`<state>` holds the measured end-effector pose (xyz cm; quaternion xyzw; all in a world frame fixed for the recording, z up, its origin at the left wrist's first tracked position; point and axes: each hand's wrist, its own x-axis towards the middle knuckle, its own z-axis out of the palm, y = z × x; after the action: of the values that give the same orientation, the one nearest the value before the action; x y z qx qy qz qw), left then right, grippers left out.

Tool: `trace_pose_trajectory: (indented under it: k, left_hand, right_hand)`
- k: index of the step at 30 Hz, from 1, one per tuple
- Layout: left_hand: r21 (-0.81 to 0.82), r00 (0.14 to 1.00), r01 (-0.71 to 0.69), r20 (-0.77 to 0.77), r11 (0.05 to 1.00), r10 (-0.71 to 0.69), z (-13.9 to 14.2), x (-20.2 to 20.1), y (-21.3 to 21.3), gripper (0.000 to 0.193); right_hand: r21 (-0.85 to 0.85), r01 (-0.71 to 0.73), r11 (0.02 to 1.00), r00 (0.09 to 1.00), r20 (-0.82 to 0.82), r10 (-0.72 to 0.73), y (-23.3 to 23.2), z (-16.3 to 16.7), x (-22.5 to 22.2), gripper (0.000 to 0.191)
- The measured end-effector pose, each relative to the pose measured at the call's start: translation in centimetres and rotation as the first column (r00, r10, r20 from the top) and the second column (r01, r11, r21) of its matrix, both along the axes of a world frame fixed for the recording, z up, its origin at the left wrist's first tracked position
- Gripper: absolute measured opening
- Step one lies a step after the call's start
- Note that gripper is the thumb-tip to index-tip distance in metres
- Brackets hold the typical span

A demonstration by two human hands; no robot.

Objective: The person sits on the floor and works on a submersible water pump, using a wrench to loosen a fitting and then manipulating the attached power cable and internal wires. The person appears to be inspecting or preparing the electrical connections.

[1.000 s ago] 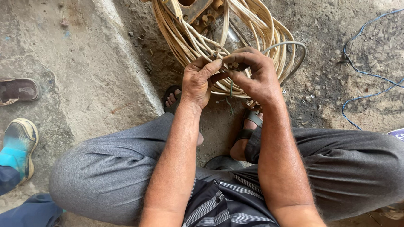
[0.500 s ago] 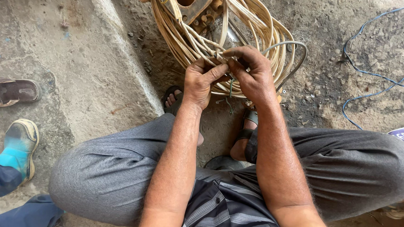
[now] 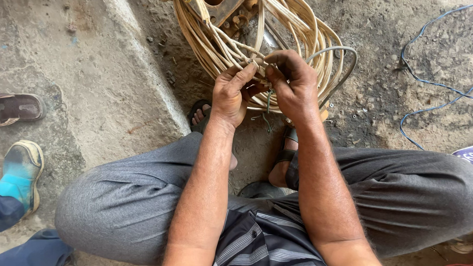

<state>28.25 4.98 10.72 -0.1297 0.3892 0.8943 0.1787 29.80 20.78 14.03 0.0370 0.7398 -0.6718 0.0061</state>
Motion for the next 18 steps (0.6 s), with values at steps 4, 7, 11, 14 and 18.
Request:
trace_pose_trajectory:
  k: [4, 7, 11, 14, 18]
  left_hand:
    - [-0.141, 0.996, -0.088, -0.036, 0.986, 0.084, -0.5, 0.2, 0.2, 0.011]
    - [-0.221, 0.992, -0.124, -0.062, 0.967, 0.112, -0.6, 0.3, 0.2, 0.014]
    - [-0.014, 0.999, -0.044, -0.018, 0.999, 0.043, -0.2, 0.1, -0.2, 0.009]
    - [0.128, 0.999, -0.009, -0.036, 0.992, 0.014, 0.0, 0.1, -0.4, 0.009]
    - [0.084, 0.997, 0.0, -0.078, 0.996, 0.007, -0.1, 0.2, -0.5, 0.01]
  right_hand:
    - [0.099, -0.035, 0.994, 0.997, -0.07, 0.042, 0.0, 0.5, -0.4, 0.015]
    - [0.098, -0.074, 0.992, 0.995, -0.053, 0.08, 0.5, 0.5, -0.6, 0.014]
    - [-0.047, -0.093, 0.995, 0.995, 0.039, 0.095, 1.2, 0.8, -0.5, 0.017]
    - [0.078, -0.112, 0.991, 0.99, -0.073, 0.117, 1.5, 1.2, -0.5, 0.028]
    - [0.217, -0.093, 0.972, 0.99, -0.082, 0.113, 1.0, 1.6, -0.5, 0.036]
